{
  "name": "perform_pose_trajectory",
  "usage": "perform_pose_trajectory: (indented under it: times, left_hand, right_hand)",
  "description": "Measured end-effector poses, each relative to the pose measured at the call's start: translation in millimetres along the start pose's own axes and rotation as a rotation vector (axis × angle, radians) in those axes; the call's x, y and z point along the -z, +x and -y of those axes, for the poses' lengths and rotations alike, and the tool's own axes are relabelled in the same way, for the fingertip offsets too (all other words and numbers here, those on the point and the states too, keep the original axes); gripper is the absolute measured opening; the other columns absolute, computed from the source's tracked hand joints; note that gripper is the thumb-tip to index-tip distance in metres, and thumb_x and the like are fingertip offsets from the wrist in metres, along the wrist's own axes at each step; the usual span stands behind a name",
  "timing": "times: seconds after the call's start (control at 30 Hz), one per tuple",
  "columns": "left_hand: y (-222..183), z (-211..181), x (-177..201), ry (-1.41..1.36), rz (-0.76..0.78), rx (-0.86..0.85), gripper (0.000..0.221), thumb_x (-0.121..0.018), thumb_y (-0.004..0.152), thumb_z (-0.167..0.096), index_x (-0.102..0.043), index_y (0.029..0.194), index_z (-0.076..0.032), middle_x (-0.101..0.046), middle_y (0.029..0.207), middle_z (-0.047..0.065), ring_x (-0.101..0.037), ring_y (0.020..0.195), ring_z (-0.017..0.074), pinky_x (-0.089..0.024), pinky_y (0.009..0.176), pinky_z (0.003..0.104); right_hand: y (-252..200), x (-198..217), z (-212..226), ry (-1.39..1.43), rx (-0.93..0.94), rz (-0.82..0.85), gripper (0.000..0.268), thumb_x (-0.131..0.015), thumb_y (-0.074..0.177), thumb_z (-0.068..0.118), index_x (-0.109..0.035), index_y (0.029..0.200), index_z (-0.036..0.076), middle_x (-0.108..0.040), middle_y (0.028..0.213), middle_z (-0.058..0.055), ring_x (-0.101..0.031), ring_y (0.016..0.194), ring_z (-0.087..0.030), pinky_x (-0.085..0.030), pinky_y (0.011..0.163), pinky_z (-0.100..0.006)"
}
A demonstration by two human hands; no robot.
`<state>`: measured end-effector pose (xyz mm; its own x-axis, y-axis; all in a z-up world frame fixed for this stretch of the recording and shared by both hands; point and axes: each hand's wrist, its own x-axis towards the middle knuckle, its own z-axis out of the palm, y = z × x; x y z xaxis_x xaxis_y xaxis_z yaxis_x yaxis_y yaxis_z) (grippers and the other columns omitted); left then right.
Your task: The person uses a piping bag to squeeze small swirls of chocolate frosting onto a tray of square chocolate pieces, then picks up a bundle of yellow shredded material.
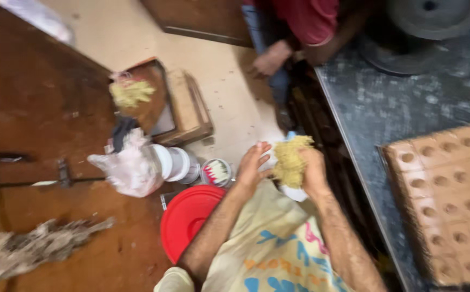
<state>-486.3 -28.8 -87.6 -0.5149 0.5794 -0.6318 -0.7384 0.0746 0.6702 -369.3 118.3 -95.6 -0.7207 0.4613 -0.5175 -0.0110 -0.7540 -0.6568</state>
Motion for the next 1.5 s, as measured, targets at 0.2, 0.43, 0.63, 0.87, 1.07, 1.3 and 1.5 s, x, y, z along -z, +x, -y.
perform_pose_trajectory:
  times: [0.2,0.43,0.63,0.87,1.07,1.3,1.5]
  left_hand:
    - [-31.0,-2.1,-35.8,-0.186,0.047,-0.213,0.047,-0.061,0.099,-0.029,-0.052,0.141,-0.010,-0.060,0.136,0.013,-0.059,0.121,0.0268,-0.053,0.098,0.041]
    - [6.2,16.6,-56.9,-0.239,-0.045,-0.512,0.059,-0.070,0.095,-0.014,-0.046,0.147,0.001,-0.061,0.137,0.012,-0.062,0.122,0.0235,-0.051,0.103,0.036]
    - [35.5,-16.1,-4.2,-0.332,-0.279,-0.549,0.055,-0.061,0.102,-0.031,-0.051,0.143,0.003,-0.065,0.132,0.017,-0.066,0.115,0.0279,-0.057,0.096,0.039]
    - [10.8,-25.2,46.1,0.344,0.253,-0.946,0.073,-0.059,0.101,-0.044,-0.045,0.153,0.004,-0.039,0.159,0.028,-0.047,0.145,0.0413,-0.043,0.119,0.052]
    - [-31.0,16.5,31.4,1.130,0.455,-0.996,0.131,-0.088,0.066,-0.046,-0.012,0.152,0.018,-0.026,0.154,0.036,-0.030,0.141,0.0489,-0.023,0.117,0.053]
    - [-2.5,37.0,-25.8,0.725,0.066,-1.045,0.068,-0.069,0.097,-0.008,-0.036,0.155,0.005,-0.049,0.155,0.026,-0.040,0.151,0.0389,-0.027,0.127,0.048]
    - [34.0,39.4,-49.6,-0.128,-0.128,-0.622,0.044,-0.066,0.099,-0.011,-0.052,0.140,-0.001,-0.062,0.128,0.010,-0.060,0.119,0.0185,-0.050,0.105,0.032]
  right_hand:
    - [-24.0,-58.0,35.6,0.195,0.102,0.656,0.100,-0.082,0.084,0.029,-0.018,0.160,0.023,-0.051,0.149,-0.006,-0.047,0.140,-0.019,-0.035,0.121,-0.035]
    - [45.8,-63.5,-1.8,0.172,0.518,0.168,0.075,-0.075,0.099,0.014,-0.037,0.161,-0.003,-0.050,0.124,-0.018,-0.047,0.117,-0.027,-0.041,0.110,-0.041]
    - [-25.0,-60.1,-23.3,-0.006,0.199,0.419,0.081,-0.067,0.091,0.003,-0.027,0.162,0.009,-0.037,0.162,-0.002,-0.036,0.151,-0.015,-0.030,0.124,-0.034]
    - [-19.7,-39.7,-25.5,0.331,-0.238,0.377,0.064,-0.057,0.098,0.039,-0.035,0.154,0.017,-0.051,0.143,-0.016,-0.057,0.127,-0.031,-0.054,0.101,-0.054]
    - [-0.7,-54.4,-61.0,0.362,-0.229,0.326,0.052,-0.058,0.096,0.034,-0.044,0.141,0.013,-0.060,0.131,-0.007,-0.062,0.117,-0.022,-0.057,0.094,-0.043]
    - [32.9,-39.3,-64.4,0.157,0.025,0.090,0.031,-0.062,0.098,0.018,-0.050,0.125,0.008,-0.061,0.115,-0.005,-0.061,0.103,-0.017,-0.055,0.085,-0.036]
    - [72.7,-7.2,-91.2,-0.107,0.311,-0.068,0.015,-0.065,0.100,0.004,-0.055,0.112,0.004,-0.061,0.100,-0.004,-0.060,0.091,-0.013,-0.055,0.077,-0.030]
